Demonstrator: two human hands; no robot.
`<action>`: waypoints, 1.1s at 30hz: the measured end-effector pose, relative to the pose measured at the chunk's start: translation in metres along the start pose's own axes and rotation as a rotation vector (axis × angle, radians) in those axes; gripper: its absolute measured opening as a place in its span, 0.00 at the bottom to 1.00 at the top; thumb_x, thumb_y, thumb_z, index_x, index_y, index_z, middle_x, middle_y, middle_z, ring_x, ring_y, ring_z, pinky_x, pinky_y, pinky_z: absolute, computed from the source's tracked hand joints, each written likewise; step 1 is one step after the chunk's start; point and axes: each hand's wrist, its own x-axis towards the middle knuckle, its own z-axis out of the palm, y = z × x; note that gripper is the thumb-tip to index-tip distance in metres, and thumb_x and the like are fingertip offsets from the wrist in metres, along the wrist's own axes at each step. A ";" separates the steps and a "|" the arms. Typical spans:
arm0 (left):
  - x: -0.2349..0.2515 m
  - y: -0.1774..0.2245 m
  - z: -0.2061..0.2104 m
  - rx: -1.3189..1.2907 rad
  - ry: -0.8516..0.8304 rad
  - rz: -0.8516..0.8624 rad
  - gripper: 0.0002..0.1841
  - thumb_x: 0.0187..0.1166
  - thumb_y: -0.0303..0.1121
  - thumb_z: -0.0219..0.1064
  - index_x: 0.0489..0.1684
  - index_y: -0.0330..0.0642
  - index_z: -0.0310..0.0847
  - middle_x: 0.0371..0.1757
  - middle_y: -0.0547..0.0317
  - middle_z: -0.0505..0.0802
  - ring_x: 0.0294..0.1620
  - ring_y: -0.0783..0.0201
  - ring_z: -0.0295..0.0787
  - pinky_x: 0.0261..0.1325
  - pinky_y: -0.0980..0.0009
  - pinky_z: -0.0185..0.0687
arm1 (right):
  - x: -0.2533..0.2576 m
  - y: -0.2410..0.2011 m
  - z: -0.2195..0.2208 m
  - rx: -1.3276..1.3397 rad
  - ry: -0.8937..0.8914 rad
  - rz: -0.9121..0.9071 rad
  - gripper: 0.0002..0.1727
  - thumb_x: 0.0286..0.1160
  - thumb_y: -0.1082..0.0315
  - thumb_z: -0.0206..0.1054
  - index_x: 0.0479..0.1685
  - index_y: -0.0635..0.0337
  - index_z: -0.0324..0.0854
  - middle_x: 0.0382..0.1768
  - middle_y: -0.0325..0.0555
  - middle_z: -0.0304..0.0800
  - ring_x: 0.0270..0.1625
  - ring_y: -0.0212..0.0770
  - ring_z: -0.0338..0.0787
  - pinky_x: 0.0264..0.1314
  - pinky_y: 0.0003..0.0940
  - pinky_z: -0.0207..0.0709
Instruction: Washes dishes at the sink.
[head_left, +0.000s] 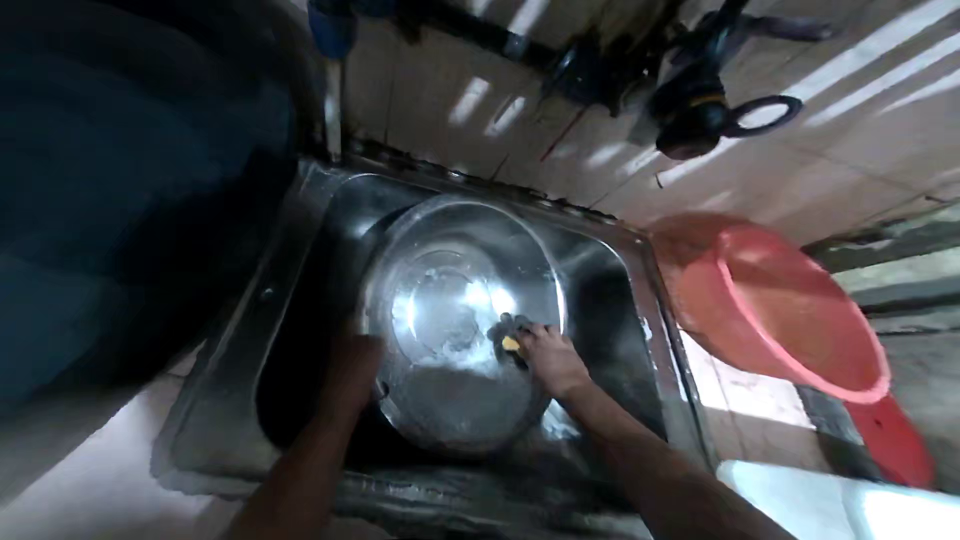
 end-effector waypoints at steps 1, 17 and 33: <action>0.001 0.000 0.001 -0.005 0.006 0.003 0.26 0.83 0.29 0.66 0.81 0.37 0.70 0.60 0.37 0.88 0.54 0.48 0.87 0.58 0.49 0.83 | 0.020 0.001 -0.004 0.015 0.095 -0.006 0.26 0.81 0.68 0.66 0.80 0.52 0.77 0.82 0.53 0.73 0.84 0.65 0.69 0.81 0.65 0.66; 0.005 0.004 -0.001 -0.139 -0.070 -0.067 0.26 0.81 0.26 0.65 0.80 0.36 0.68 0.55 0.41 0.88 0.52 0.54 0.87 0.57 0.57 0.83 | 0.052 -0.192 -0.003 0.669 0.323 -0.351 0.32 0.71 0.75 0.73 0.78 0.70 0.72 0.77 0.72 0.73 0.81 0.71 0.72 0.83 0.62 0.66; 0.003 0.001 0.001 -0.389 -0.023 -0.023 0.24 0.94 0.41 0.52 0.82 0.37 0.70 0.75 0.42 0.82 0.74 0.56 0.79 0.77 0.58 0.74 | -0.035 -0.168 -0.004 0.966 -0.308 -0.181 0.35 0.81 0.68 0.67 0.85 0.71 0.58 0.69 0.64 0.80 0.65 0.49 0.85 0.70 0.42 0.79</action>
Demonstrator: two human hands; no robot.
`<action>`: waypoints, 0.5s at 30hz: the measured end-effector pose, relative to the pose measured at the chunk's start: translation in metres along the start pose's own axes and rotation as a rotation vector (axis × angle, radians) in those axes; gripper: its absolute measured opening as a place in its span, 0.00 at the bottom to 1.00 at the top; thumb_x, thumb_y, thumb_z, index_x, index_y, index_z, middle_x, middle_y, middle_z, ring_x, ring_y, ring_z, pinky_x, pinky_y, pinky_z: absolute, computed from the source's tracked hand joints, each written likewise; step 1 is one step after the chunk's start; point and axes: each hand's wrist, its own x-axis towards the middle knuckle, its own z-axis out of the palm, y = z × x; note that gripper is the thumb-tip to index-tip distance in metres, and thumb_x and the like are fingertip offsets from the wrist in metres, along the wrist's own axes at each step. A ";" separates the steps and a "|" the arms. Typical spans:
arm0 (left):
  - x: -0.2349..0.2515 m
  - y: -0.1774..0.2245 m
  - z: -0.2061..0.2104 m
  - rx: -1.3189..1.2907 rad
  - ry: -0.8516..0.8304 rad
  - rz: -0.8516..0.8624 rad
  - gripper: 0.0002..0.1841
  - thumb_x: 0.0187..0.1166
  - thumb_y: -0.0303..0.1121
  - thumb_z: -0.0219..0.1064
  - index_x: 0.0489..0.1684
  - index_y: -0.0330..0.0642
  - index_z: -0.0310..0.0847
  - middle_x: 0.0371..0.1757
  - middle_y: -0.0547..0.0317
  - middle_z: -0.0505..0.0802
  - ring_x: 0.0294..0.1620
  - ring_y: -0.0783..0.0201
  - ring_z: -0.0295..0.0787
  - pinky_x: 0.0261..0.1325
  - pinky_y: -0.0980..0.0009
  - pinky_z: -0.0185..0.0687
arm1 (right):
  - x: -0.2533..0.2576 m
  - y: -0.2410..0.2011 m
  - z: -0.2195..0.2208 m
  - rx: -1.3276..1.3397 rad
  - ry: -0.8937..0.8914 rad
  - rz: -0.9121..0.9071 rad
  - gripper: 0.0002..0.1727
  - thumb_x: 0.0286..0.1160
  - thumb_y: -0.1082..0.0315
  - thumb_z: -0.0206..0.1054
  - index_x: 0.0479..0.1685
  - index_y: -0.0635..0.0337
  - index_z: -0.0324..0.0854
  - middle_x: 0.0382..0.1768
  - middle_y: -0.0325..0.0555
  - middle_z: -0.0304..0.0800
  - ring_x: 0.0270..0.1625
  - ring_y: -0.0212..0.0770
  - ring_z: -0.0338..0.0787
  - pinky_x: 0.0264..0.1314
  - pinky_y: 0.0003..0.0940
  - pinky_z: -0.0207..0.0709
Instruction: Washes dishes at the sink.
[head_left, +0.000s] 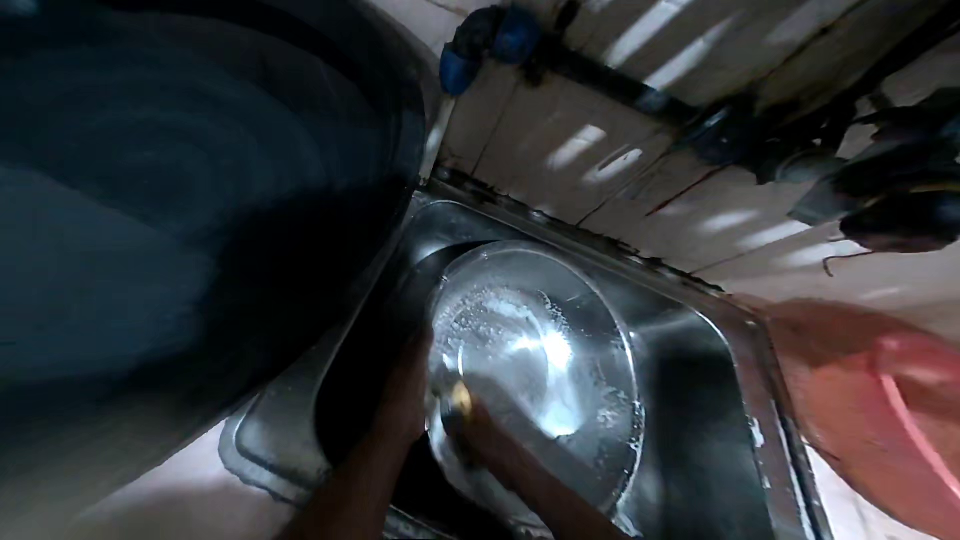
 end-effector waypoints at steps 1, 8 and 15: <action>0.001 0.001 -0.001 0.038 -0.002 0.014 0.24 0.95 0.39 0.48 0.81 0.34 0.70 0.74 0.39 0.83 0.72 0.55 0.80 0.76 0.58 0.74 | 0.015 -0.019 0.001 0.190 0.051 -0.034 0.36 0.80 0.70 0.67 0.86 0.68 0.57 0.64 0.61 0.82 0.58 0.44 0.87 0.62 0.39 0.82; 0.004 -0.003 0.000 -0.109 0.017 -0.007 0.26 0.95 0.47 0.46 0.79 0.36 0.73 0.69 0.41 0.85 0.68 0.55 0.82 0.71 0.56 0.78 | 0.061 -0.068 -0.004 0.677 0.358 -0.152 0.39 0.86 0.57 0.65 0.92 0.44 0.48 0.73 0.55 0.78 0.60 0.48 0.85 0.57 0.50 0.81; 0.003 -0.004 0.008 -0.336 -0.049 -0.067 0.34 0.94 0.56 0.34 0.86 0.42 0.65 0.81 0.45 0.78 0.81 0.56 0.73 0.81 0.54 0.71 | 0.040 -0.065 -0.008 0.493 0.486 -0.356 0.33 0.75 0.69 0.72 0.79 0.61 0.63 0.53 0.52 0.86 0.47 0.40 0.89 0.49 0.40 0.85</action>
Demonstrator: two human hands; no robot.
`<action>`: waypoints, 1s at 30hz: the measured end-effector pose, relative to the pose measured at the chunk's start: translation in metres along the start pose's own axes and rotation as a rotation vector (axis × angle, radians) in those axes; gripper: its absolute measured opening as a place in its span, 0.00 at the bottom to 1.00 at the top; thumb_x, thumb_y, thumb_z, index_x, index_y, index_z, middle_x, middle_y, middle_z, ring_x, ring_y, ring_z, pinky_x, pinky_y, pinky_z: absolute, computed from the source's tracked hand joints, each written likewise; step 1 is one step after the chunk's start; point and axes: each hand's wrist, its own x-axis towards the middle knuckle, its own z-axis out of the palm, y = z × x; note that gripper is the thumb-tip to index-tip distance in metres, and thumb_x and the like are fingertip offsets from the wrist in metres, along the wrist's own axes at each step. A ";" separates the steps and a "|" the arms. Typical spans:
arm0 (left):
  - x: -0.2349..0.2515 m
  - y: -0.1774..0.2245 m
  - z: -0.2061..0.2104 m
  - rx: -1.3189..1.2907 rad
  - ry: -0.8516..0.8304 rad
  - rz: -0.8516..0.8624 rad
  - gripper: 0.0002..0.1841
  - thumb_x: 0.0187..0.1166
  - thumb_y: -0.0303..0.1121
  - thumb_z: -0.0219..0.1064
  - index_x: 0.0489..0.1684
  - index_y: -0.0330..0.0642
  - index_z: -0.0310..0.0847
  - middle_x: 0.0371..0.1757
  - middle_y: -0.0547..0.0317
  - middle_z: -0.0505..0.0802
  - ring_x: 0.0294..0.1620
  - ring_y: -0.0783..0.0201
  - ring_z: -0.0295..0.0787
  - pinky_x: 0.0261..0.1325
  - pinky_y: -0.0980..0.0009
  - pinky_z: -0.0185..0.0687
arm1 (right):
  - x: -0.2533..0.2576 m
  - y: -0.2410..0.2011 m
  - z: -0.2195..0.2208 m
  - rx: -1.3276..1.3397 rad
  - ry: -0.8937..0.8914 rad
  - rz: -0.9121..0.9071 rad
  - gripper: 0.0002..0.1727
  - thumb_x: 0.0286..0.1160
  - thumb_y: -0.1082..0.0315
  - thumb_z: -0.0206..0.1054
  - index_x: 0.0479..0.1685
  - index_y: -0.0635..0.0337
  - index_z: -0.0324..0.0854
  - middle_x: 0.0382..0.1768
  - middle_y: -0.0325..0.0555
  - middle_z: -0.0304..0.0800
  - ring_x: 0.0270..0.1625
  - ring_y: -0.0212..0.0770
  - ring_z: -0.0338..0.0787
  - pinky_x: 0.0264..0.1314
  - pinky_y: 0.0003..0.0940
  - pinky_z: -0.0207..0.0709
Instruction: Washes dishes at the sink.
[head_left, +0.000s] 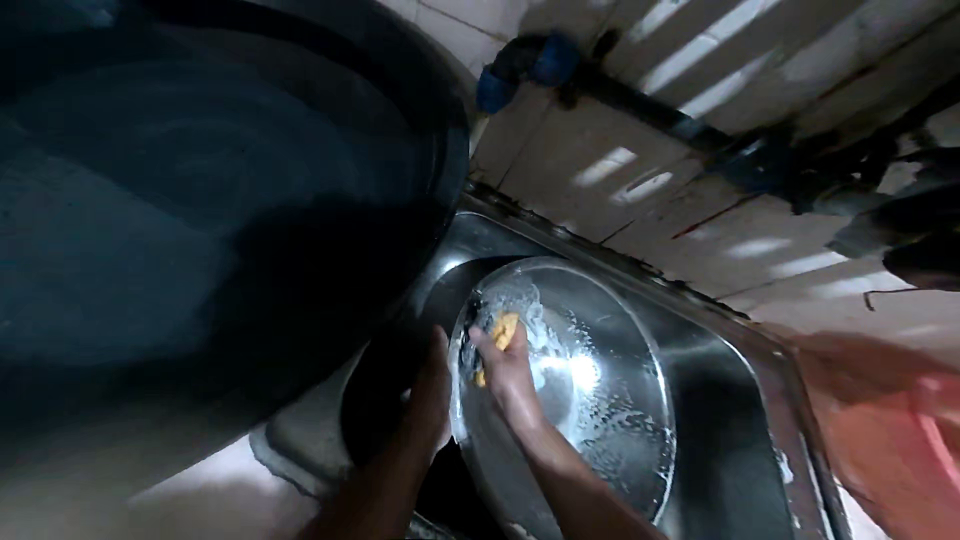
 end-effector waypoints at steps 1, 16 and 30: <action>0.001 -0.002 0.001 -0.023 0.005 -0.001 0.34 0.94 0.57 0.36 0.83 0.41 0.69 0.76 0.45 0.82 0.76 0.56 0.78 0.77 0.54 0.76 | 0.010 -0.008 0.001 -0.033 0.021 0.024 0.34 0.78 0.65 0.72 0.81 0.57 0.62 0.54 0.54 0.85 0.46 0.43 0.87 0.48 0.44 0.84; 0.004 -0.008 -0.003 -0.232 -0.031 0.028 0.27 0.96 0.50 0.35 0.79 0.45 0.70 0.62 0.53 0.87 0.61 0.64 0.85 0.64 0.62 0.83 | -0.014 -0.005 0.000 -0.628 -0.178 -0.434 0.23 0.70 0.66 0.73 0.64 0.66 0.84 0.66 0.66 0.83 0.73 0.63 0.80 0.75 0.59 0.75; 0.004 -0.002 0.006 -0.258 -0.076 -0.081 0.34 0.92 0.60 0.34 0.82 0.46 0.69 0.69 0.50 0.86 0.69 0.57 0.84 0.69 0.53 0.83 | 0.021 -0.024 0.000 -0.535 -0.068 -0.116 0.24 0.78 0.67 0.73 0.70 0.68 0.77 0.71 0.66 0.76 0.67 0.61 0.82 0.67 0.61 0.77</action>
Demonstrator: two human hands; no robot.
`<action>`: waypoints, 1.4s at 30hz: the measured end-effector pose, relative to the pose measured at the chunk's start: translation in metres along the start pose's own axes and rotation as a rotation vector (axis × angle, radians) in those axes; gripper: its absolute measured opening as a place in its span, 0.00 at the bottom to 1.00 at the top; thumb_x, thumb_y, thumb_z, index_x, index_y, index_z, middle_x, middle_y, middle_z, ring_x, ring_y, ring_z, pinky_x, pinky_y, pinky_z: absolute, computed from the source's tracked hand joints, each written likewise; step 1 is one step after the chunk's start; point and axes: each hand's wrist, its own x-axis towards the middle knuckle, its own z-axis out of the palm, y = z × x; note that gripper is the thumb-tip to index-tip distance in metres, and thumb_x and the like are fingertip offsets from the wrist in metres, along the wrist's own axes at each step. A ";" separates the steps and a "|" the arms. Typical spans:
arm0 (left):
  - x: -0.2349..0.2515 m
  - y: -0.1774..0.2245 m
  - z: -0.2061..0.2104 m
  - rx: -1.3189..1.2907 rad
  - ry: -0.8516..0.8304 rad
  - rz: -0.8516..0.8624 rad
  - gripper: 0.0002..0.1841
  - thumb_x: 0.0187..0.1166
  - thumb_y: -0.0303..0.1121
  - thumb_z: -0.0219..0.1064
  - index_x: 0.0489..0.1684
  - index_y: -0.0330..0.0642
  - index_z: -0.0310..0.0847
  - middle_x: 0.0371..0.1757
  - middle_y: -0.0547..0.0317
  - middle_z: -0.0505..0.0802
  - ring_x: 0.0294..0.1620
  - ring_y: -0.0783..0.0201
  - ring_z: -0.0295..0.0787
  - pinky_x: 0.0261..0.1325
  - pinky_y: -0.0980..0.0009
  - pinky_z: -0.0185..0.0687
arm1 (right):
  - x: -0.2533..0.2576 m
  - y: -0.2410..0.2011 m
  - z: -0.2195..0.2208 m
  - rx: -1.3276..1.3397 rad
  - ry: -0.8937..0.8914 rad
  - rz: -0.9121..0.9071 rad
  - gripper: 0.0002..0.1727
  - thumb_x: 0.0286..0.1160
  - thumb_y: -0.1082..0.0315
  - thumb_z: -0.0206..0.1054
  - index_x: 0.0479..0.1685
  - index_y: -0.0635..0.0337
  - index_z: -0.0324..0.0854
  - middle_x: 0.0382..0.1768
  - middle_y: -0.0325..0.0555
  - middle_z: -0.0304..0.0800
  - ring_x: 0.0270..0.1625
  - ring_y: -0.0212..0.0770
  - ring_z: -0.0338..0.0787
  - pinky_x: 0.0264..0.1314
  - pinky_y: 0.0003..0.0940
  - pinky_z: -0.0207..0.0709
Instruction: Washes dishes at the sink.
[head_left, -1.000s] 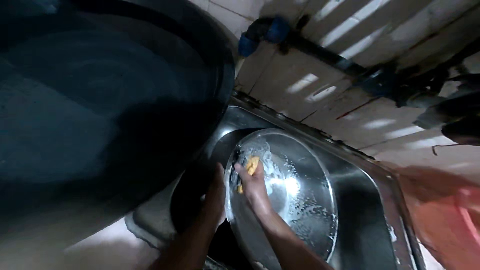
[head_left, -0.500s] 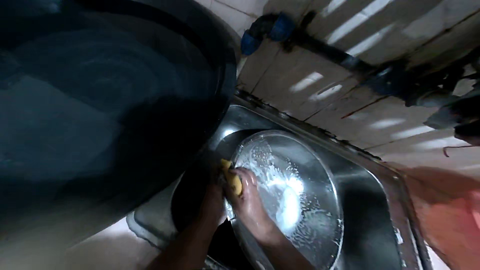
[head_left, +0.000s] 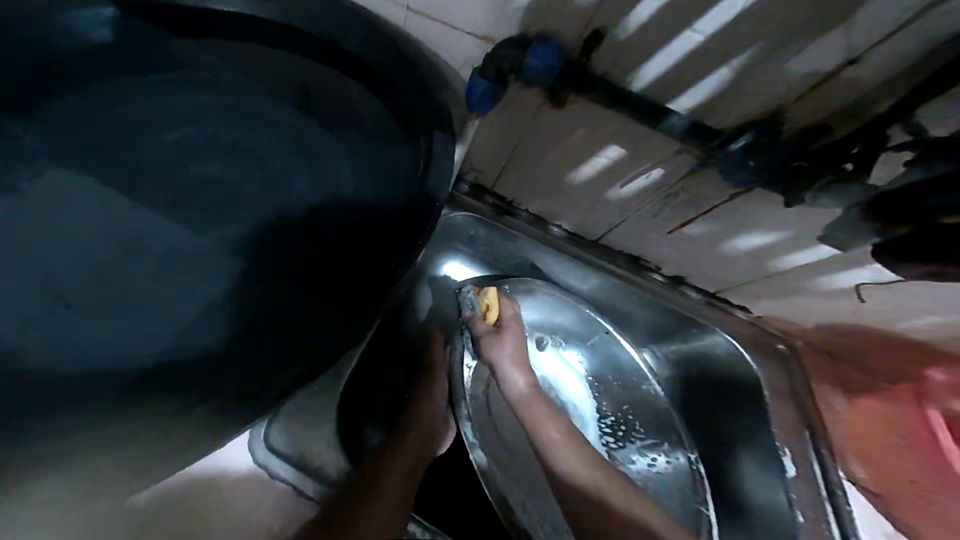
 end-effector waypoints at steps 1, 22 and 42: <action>0.000 0.001 0.001 0.005 0.003 0.018 0.34 0.92 0.60 0.34 0.80 0.46 0.71 0.66 0.50 0.88 0.66 0.58 0.86 0.67 0.55 0.85 | -0.002 -0.003 0.002 0.007 -0.002 0.008 0.24 0.77 0.67 0.73 0.70 0.67 0.77 0.71 0.65 0.77 0.68 0.60 0.82 0.68 0.59 0.77; -0.015 0.024 0.014 0.763 -0.008 -0.166 0.45 0.74 0.17 0.64 0.96 0.46 0.44 0.81 0.36 0.74 0.74 0.48 0.77 0.70 0.55 0.77 | 0.073 0.057 -0.045 -0.036 0.070 0.048 0.19 0.78 0.67 0.73 0.63 0.69 0.83 0.68 0.67 0.79 0.66 0.64 0.82 0.66 0.64 0.76; -0.014 0.023 0.013 0.762 0.048 -0.162 0.46 0.70 0.16 0.66 0.94 0.46 0.49 0.77 0.34 0.77 0.70 0.47 0.79 0.66 0.53 0.79 | 0.047 0.073 -0.006 0.364 0.133 0.153 0.29 0.80 0.68 0.70 0.80 0.61 0.68 0.73 0.64 0.77 0.63 0.57 0.85 0.62 0.58 0.81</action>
